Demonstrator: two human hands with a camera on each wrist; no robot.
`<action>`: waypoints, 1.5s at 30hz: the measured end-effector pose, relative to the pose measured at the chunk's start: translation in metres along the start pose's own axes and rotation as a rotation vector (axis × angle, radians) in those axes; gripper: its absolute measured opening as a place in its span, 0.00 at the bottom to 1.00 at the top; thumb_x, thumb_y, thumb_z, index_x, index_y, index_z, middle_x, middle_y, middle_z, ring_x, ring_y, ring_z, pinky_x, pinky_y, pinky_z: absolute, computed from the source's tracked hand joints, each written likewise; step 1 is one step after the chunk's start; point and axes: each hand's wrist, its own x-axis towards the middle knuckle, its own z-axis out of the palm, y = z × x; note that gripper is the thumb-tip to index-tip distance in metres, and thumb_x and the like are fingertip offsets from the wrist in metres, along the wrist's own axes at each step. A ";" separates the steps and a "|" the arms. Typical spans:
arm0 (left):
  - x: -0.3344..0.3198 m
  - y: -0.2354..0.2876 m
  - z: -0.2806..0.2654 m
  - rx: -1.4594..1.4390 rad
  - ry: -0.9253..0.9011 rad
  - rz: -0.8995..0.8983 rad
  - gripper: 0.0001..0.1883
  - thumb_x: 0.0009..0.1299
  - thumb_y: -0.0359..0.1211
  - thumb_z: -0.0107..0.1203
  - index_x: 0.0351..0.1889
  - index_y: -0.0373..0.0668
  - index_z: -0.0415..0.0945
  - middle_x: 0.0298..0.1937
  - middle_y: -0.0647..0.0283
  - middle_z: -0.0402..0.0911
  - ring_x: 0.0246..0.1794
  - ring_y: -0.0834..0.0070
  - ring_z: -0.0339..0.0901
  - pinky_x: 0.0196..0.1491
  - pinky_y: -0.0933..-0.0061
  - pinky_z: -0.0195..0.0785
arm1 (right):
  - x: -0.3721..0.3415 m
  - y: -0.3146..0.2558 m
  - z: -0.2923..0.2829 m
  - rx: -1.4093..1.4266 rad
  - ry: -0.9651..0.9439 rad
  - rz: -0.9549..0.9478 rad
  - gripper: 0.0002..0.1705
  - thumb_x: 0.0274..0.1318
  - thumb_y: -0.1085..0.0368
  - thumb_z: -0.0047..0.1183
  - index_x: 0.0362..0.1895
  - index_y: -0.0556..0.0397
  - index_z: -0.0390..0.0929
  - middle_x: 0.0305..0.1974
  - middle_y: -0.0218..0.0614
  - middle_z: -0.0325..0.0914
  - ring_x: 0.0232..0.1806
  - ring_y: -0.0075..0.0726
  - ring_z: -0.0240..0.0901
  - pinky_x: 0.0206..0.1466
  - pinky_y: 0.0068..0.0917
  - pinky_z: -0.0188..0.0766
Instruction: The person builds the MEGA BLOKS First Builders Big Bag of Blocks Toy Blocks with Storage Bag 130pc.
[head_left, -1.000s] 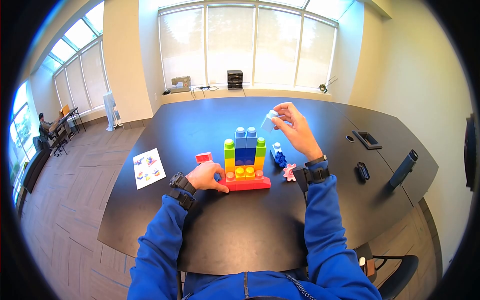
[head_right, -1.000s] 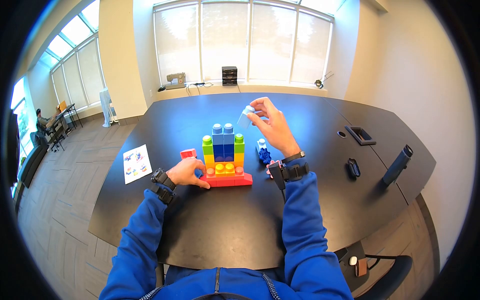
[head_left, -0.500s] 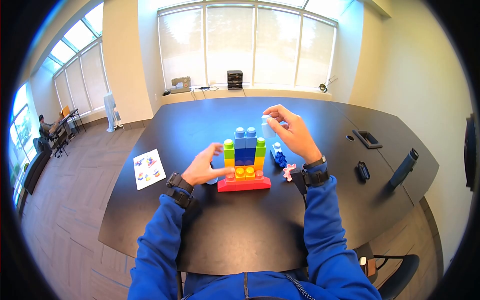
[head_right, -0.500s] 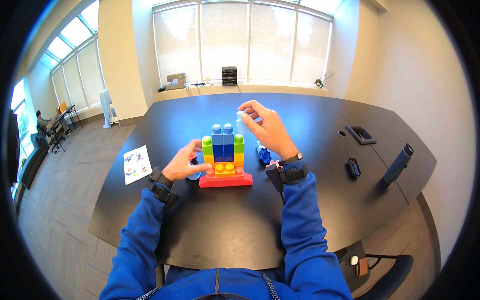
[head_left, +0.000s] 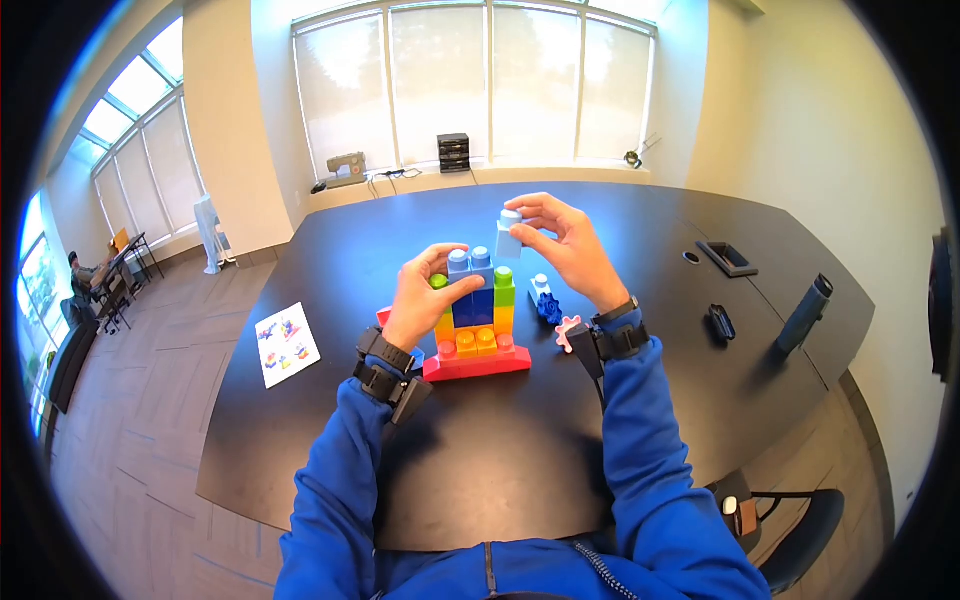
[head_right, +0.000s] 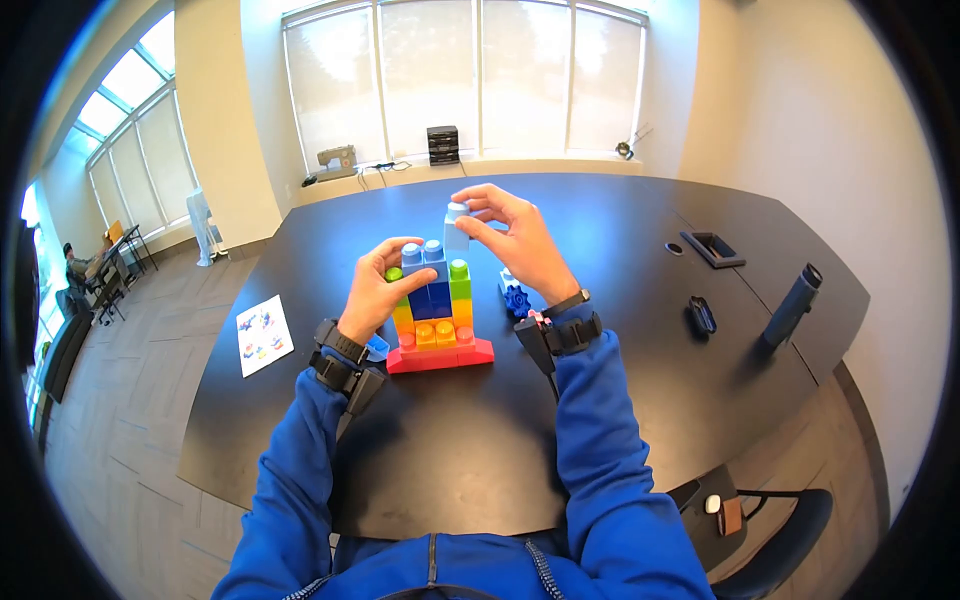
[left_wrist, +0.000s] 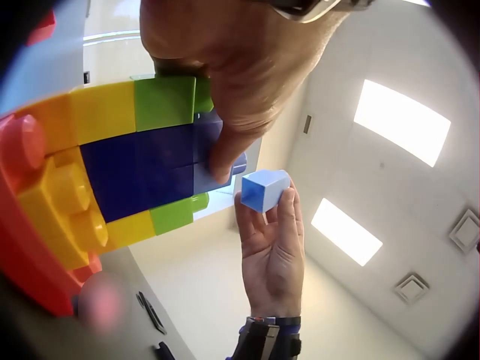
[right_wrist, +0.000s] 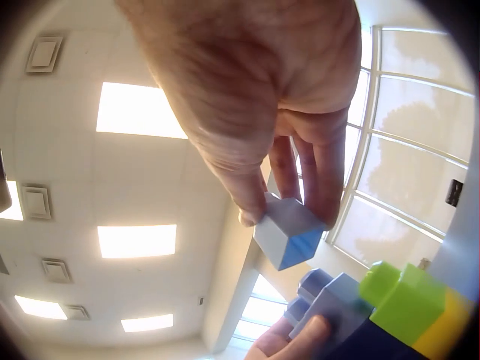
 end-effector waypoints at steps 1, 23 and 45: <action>-0.001 0.001 0.000 -0.018 0.011 0.004 0.30 0.74 0.28 0.79 0.73 0.36 0.79 0.58 0.57 0.93 0.57 0.77 0.89 0.62 0.71 0.84 | 0.000 -0.001 0.002 0.002 0.007 0.010 0.20 0.77 0.61 0.69 0.67 0.53 0.88 0.53 0.40 0.91 0.55 0.32 0.87 0.61 0.35 0.86; -0.004 0.003 -0.001 0.014 0.037 -0.005 0.33 0.73 0.29 0.79 0.73 0.34 0.75 0.55 0.56 0.94 0.51 0.78 0.90 0.54 0.73 0.85 | 0.006 0.005 0.062 -0.078 -0.086 -0.066 0.20 0.78 0.63 0.65 0.68 0.50 0.85 0.53 0.47 0.93 0.60 0.46 0.92 0.65 0.41 0.86; -0.002 0.000 -0.002 0.061 0.005 0.004 0.35 0.76 0.29 0.78 0.78 0.37 0.73 0.59 0.57 0.93 0.57 0.79 0.88 0.61 0.73 0.85 | -0.073 0.189 -0.059 -0.586 -0.020 0.491 0.26 0.58 0.70 0.73 0.62 0.48 0.87 0.47 0.44 0.93 0.53 0.48 0.93 0.59 0.43 0.88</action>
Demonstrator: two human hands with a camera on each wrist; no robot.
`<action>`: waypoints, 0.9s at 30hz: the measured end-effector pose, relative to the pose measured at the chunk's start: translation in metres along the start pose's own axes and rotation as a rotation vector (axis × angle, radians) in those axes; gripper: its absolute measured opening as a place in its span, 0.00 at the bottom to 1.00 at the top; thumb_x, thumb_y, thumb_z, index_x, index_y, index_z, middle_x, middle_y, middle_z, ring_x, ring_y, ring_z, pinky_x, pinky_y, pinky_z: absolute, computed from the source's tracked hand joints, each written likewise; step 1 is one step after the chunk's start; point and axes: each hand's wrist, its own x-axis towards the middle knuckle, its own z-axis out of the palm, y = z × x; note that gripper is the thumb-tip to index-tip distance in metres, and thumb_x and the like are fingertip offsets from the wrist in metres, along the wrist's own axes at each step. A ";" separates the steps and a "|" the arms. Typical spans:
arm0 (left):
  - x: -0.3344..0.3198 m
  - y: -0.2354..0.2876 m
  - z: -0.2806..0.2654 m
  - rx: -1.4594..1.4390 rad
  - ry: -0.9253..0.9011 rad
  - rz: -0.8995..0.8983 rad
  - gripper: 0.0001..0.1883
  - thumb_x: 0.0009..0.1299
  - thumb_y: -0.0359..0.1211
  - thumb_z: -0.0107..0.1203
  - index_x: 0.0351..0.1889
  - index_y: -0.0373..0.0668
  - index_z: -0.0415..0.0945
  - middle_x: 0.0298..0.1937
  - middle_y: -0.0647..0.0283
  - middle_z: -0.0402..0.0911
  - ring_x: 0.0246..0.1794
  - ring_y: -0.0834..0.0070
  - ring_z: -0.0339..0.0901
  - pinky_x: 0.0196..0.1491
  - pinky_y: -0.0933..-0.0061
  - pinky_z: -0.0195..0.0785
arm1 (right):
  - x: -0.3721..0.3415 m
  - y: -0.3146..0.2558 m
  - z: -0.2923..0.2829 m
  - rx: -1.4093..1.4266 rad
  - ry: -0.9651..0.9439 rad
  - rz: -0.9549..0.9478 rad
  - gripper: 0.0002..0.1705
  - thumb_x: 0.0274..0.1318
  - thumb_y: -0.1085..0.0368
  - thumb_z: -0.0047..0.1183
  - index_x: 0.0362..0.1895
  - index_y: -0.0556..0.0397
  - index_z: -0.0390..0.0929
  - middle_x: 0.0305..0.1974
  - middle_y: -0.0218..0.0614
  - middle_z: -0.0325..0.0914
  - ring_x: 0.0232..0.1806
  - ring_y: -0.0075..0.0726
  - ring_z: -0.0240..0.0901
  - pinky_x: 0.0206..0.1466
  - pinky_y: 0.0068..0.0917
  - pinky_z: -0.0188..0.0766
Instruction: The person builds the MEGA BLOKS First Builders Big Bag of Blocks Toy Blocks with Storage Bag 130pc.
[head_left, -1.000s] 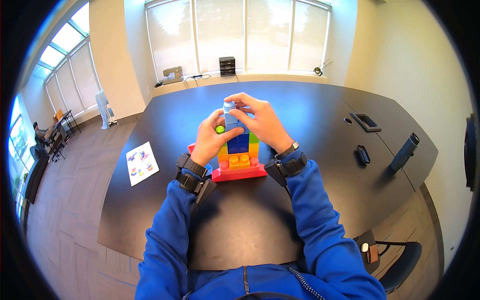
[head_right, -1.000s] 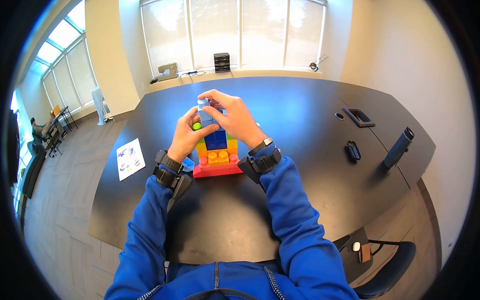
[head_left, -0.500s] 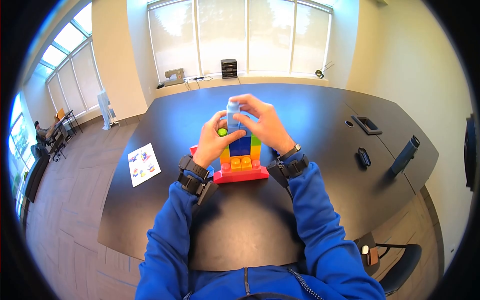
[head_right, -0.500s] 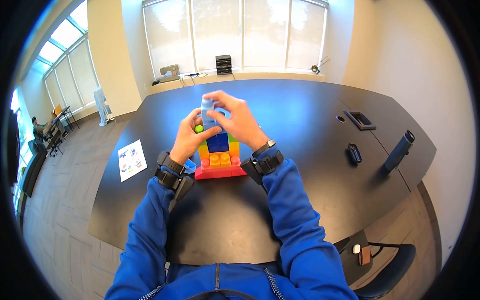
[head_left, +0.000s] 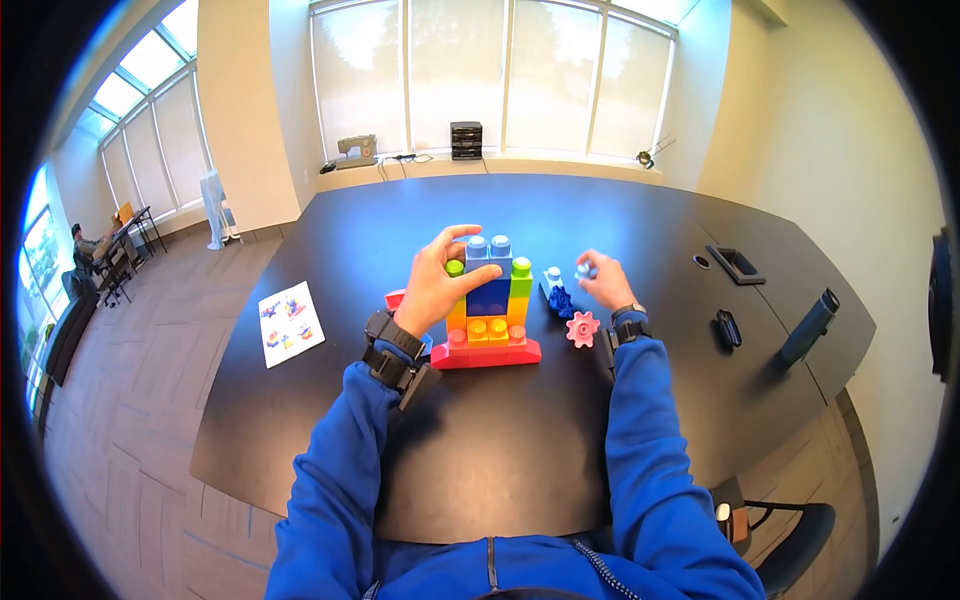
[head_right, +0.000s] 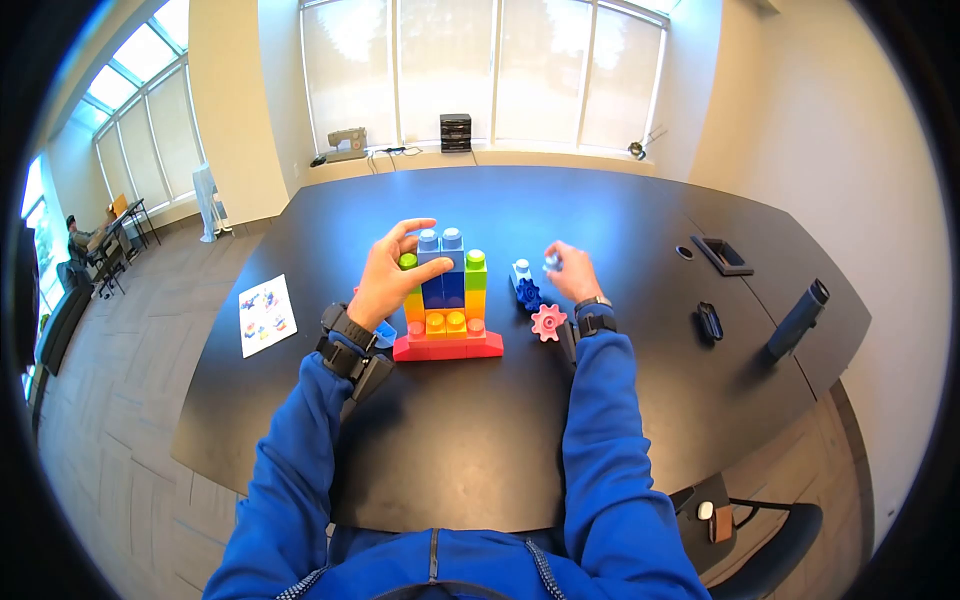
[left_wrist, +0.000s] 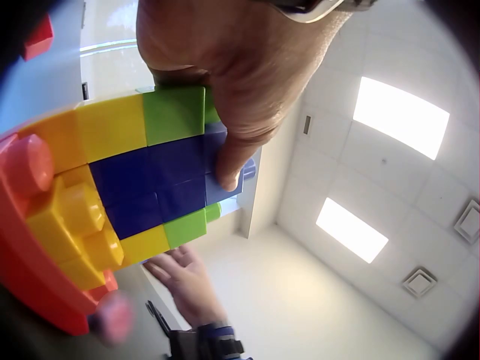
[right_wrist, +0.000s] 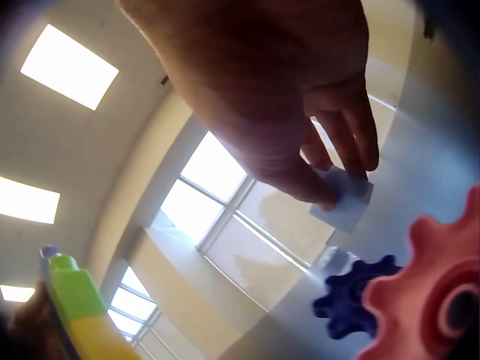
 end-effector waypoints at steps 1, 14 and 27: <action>0.000 0.000 0.000 -0.006 -0.002 -0.007 0.35 0.76 0.29 0.78 0.78 0.37 0.73 0.59 0.57 0.93 0.57 0.78 0.88 0.61 0.72 0.85 | -0.006 0.005 0.006 -0.095 -0.029 0.015 0.27 0.56 0.71 0.72 0.62 0.46 0.87 0.49 0.47 0.93 0.55 0.54 0.92 0.62 0.47 0.87; 0.000 0.000 -0.001 -0.058 -0.015 -0.002 0.35 0.75 0.27 0.78 0.78 0.36 0.73 0.60 0.56 0.93 0.57 0.78 0.88 0.62 0.72 0.85 | 0.000 -0.057 0.064 -0.456 -0.118 -0.132 0.17 0.72 0.63 0.61 0.62 0.47 0.83 0.52 0.52 0.91 0.61 0.66 0.85 0.66 0.62 0.80; 0.000 -0.004 0.001 -0.090 0.007 -0.003 0.37 0.73 0.32 0.81 0.76 0.36 0.74 0.57 0.54 0.95 0.54 0.76 0.90 0.59 0.69 0.85 | -0.025 -0.218 -0.040 0.549 -0.009 -0.496 0.25 0.82 0.66 0.61 0.78 0.48 0.82 0.65 0.39 0.83 0.65 0.37 0.82 0.70 0.38 0.84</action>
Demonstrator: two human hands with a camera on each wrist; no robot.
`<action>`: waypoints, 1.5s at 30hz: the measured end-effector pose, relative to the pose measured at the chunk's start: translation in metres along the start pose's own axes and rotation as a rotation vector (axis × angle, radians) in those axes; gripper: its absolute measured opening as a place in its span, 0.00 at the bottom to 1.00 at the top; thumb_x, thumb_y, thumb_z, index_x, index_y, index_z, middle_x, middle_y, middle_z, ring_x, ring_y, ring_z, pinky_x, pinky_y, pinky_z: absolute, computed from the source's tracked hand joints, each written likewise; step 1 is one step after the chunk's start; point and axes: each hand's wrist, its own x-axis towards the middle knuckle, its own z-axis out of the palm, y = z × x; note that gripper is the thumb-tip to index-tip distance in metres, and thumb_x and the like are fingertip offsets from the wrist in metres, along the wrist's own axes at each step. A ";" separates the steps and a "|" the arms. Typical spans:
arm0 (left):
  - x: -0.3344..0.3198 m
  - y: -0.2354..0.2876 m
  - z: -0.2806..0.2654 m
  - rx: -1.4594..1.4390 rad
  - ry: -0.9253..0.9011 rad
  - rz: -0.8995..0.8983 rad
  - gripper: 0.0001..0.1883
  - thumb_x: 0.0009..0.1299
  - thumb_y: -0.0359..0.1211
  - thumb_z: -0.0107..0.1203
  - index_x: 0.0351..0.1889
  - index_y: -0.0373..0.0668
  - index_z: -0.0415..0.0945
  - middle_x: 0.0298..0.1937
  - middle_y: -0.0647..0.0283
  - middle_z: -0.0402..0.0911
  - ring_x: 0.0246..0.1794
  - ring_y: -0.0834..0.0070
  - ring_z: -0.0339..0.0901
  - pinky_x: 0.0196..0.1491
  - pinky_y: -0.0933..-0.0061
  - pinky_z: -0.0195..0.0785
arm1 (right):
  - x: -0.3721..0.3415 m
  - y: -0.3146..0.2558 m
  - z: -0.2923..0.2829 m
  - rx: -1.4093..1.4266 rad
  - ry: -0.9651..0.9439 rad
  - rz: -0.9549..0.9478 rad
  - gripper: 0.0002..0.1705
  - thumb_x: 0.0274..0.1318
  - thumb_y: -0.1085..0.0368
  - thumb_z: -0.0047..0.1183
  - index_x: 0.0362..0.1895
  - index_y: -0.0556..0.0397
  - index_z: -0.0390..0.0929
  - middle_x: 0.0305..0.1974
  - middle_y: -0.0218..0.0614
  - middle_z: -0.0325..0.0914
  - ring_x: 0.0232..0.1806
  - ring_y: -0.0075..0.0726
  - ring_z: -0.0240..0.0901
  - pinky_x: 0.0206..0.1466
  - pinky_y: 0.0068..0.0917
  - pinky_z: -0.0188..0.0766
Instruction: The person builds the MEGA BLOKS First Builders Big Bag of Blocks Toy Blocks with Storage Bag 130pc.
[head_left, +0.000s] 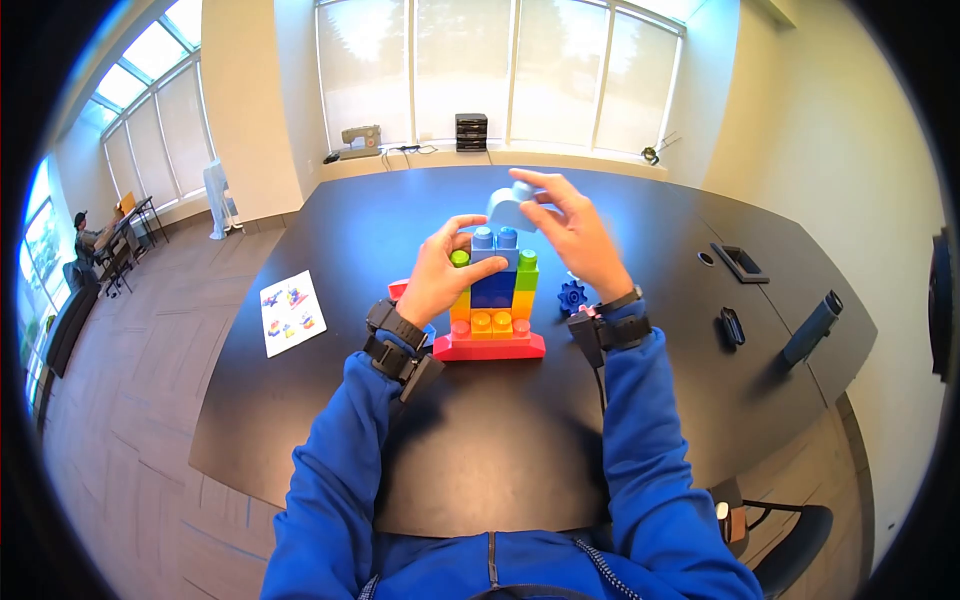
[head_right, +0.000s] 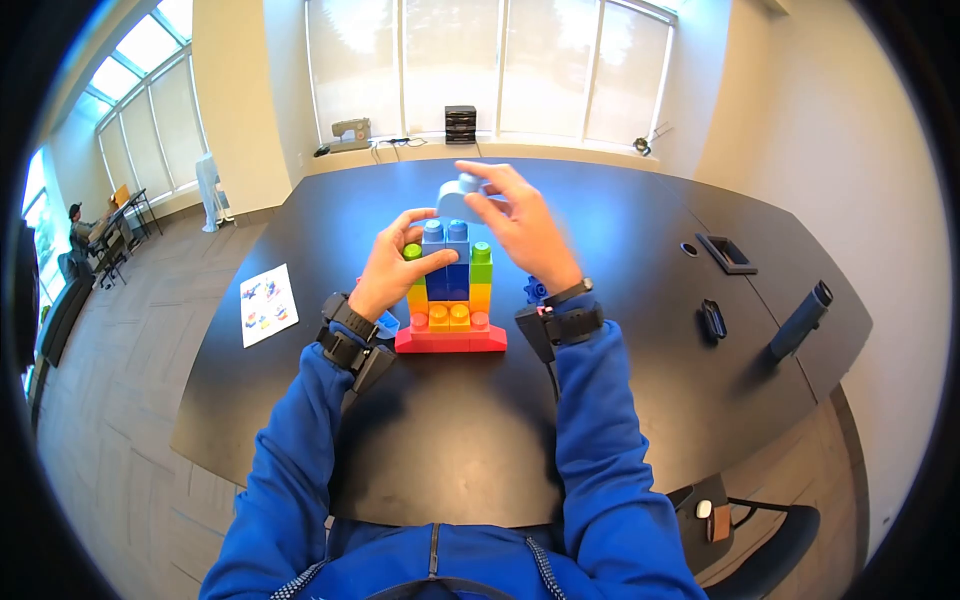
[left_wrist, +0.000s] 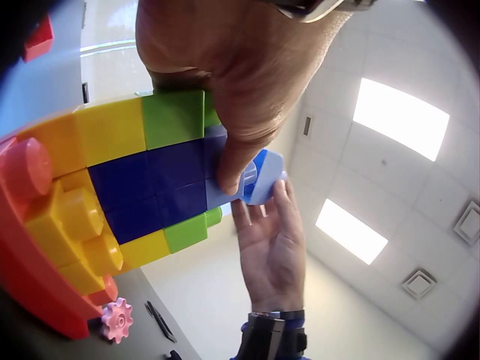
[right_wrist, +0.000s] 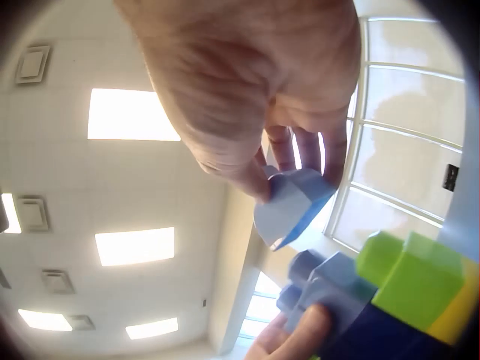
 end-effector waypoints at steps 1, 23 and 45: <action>0.001 -0.002 0.000 0.001 -0.007 0.004 0.37 0.73 0.32 0.81 0.76 0.36 0.74 0.57 0.54 0.95 0.54 0.76 0.90 0.59 0.69 0.85 | 0.000 0.001 0.005 -0.003 0.007 -0.002 0.25 0.82 0.66 0.61 0.78 0.48 0.82 0.65 0.39 0.83 0.65 0.37 0.82 0.70 0.38 0.84; -0.001 0.004 -0.002 0.043 -0.038 0.029 0.28 0.76 0.33 0.78 0.70 0.35 0.80 0.58 0.57 0.94 0.57 0.77 0.89 0.62 0.69 0.83 | -0.035 0.116 -0.056 -0.311 0.116 0.284 0.24 0.78 0.61 0.63 0.74 0.46 0.85 0.57 0.48 0.92 0.59 0.44 0.91 0.65 0.42 0.86; -0.003 0.009 0.001 -0.045 -0.052 0.034 0.19 0.83 0.37 0.71 0.63 0.33 0.85 0.56 0.62 0.92 0.54 0.82 0.84 0.60 0.73 0.80 | 0.004 -0.048 0.003 0.033 0.325 -0.217 0.19 0.71 0.72 0.72 0.63 0.60 0.86 0.53 0.43 0.93 0.55 0.33 0.92 0.63 0.33 0.88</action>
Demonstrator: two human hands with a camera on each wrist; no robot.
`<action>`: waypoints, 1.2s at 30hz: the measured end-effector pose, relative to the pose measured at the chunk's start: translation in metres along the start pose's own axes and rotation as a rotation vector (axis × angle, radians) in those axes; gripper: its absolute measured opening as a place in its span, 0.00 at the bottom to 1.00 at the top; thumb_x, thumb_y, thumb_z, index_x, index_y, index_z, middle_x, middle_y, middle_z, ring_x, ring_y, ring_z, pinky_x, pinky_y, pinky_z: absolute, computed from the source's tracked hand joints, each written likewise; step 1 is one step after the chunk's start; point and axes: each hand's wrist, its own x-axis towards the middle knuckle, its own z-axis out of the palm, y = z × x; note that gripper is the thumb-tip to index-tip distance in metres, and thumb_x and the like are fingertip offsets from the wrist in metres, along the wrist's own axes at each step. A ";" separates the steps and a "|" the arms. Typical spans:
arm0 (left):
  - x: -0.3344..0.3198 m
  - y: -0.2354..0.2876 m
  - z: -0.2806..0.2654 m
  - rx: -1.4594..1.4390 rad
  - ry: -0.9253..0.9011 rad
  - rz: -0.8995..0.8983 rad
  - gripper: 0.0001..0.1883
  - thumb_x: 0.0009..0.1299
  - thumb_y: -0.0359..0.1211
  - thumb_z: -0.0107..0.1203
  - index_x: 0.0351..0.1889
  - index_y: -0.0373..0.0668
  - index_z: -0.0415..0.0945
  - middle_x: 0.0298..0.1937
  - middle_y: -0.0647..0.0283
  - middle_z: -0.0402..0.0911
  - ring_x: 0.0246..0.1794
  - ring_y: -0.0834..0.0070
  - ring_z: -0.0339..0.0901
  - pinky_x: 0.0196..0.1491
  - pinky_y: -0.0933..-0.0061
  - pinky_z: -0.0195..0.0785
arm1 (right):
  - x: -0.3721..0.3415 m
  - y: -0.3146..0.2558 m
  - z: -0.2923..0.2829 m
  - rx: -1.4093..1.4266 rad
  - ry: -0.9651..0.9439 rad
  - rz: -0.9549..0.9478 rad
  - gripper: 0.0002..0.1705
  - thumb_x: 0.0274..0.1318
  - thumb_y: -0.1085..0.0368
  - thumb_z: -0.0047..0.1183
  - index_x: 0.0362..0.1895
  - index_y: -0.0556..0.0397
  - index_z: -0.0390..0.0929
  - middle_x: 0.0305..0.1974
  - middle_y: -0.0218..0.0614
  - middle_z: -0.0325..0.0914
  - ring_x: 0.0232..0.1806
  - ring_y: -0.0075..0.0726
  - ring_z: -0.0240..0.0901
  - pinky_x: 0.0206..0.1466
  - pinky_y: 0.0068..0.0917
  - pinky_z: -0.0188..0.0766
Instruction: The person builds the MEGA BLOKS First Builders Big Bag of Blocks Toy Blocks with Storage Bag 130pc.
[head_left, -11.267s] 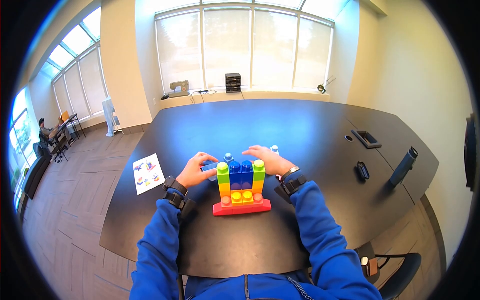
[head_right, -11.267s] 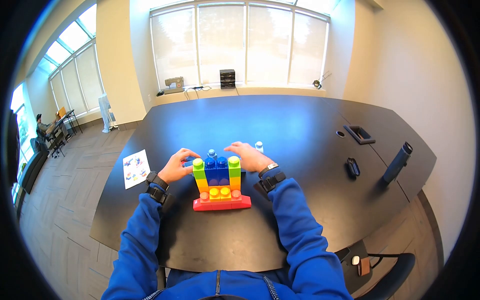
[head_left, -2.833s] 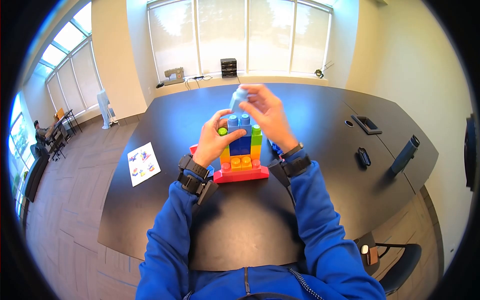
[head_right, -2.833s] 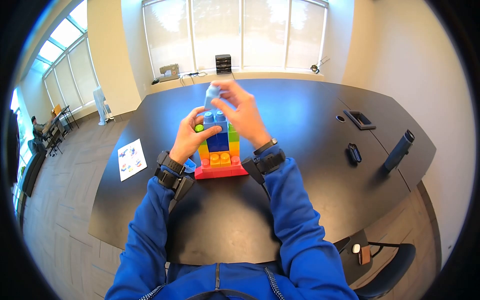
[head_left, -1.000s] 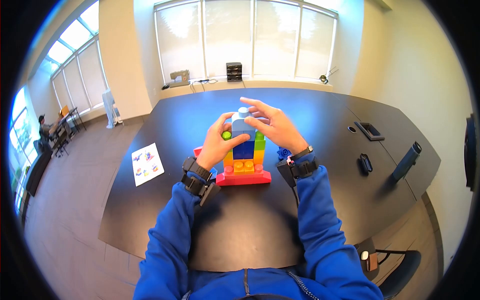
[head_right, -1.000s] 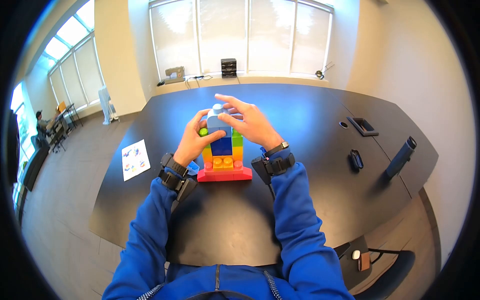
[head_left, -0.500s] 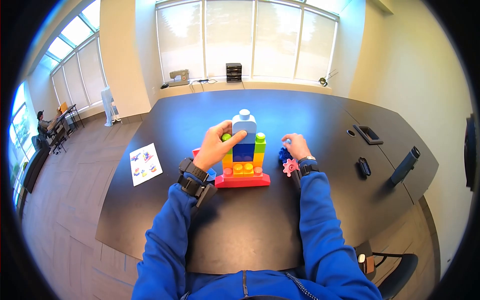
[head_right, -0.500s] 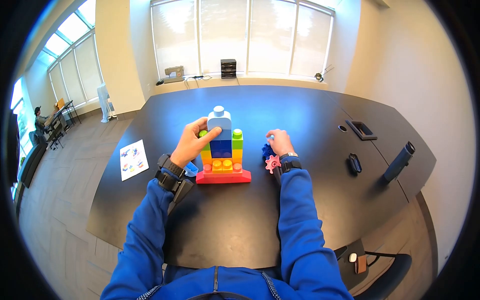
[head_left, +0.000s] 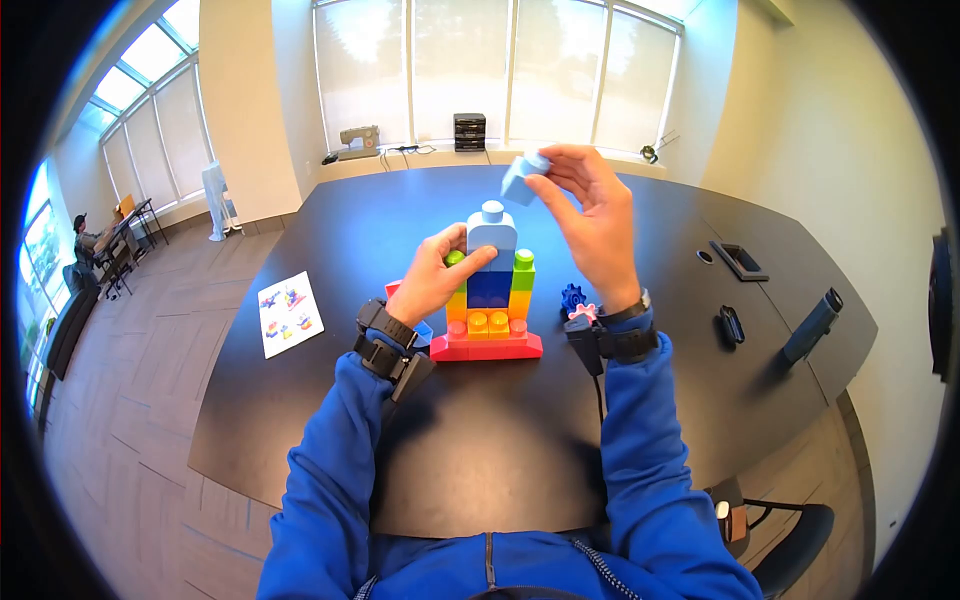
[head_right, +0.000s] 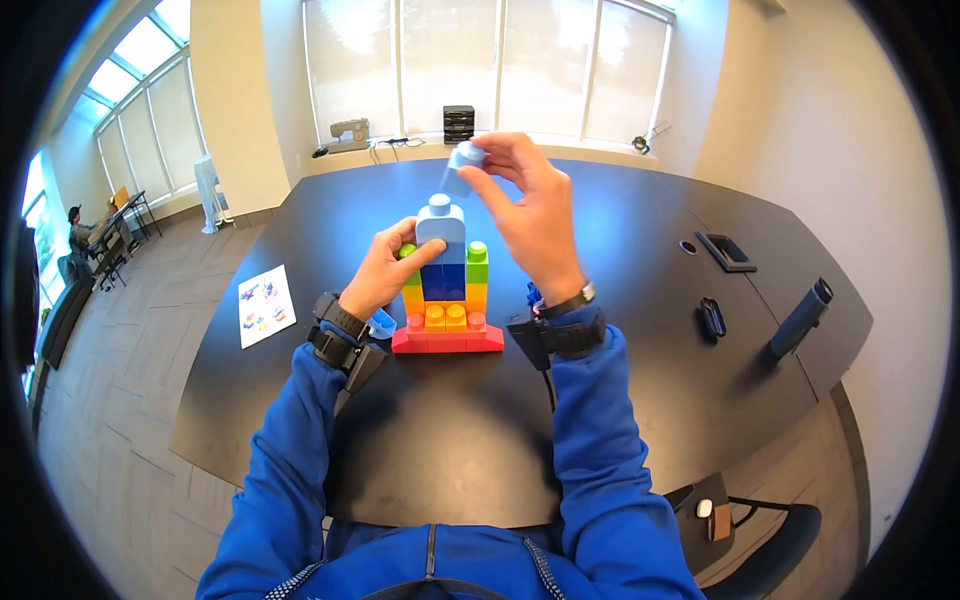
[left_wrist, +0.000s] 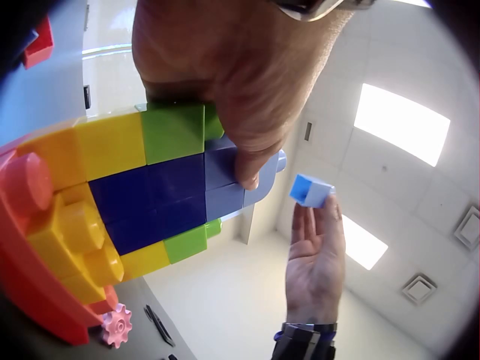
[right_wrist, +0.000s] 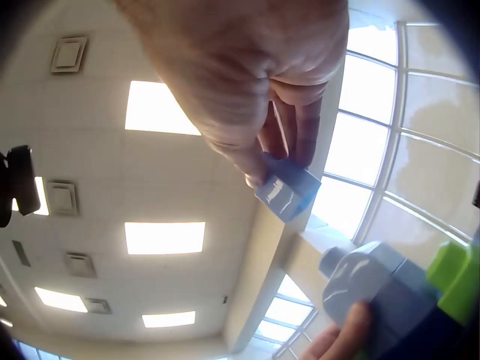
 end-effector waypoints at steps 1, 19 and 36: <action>0.000 0.000 -0.001 -0.005 -0.016 -0.008 0.21 0.83 0.37 0.71 0.66 0.32 0.84 0.58 0.61 0.92 0.57 0.80 0.84 0.63 0.71 0.79 | -0.001 -0.001 0.006 0.007 -0.012 -0.001 0.18 0.72 0.72 0.71 0.62 0.60 0.85 0.52 0.41 0.94 0.55 0.33 0.92 0.63 0.33 0.88; 0.000 0.002 -0.002 0.059 -0.020 -0.017 0.21 0.83 0.37 0.71 0.65 0.31 0.84 0.55 0.61 0.92 0.54 0.81 0.84 0.59 0.71 0.80 | -0.011 0.029 0.015 -0.081 -0.235 0.084 0.19 0.79 0.68 0.63 0.69 0.54 0.84 0.52 0.47 0.94 0.58 0.41 0.94 0.65 0.38 0.87; 0.004 0.024 -0.068 0.029 0.136 -0.040 0.22 0.84 0.40 0.71 0.69 0.39 0.84 0.59 0.60 0.91 0.58 0.73 0.87 0.66 0.66 0.80 | -0.006 0.024 -0.007 -0.044 -0.156 0.168 0.26 0.84 0.60 0.60 0.79 0.48 0.79 0.62 0.46 0.91 0.64 0.43 0.89 0.66 0.44 0.88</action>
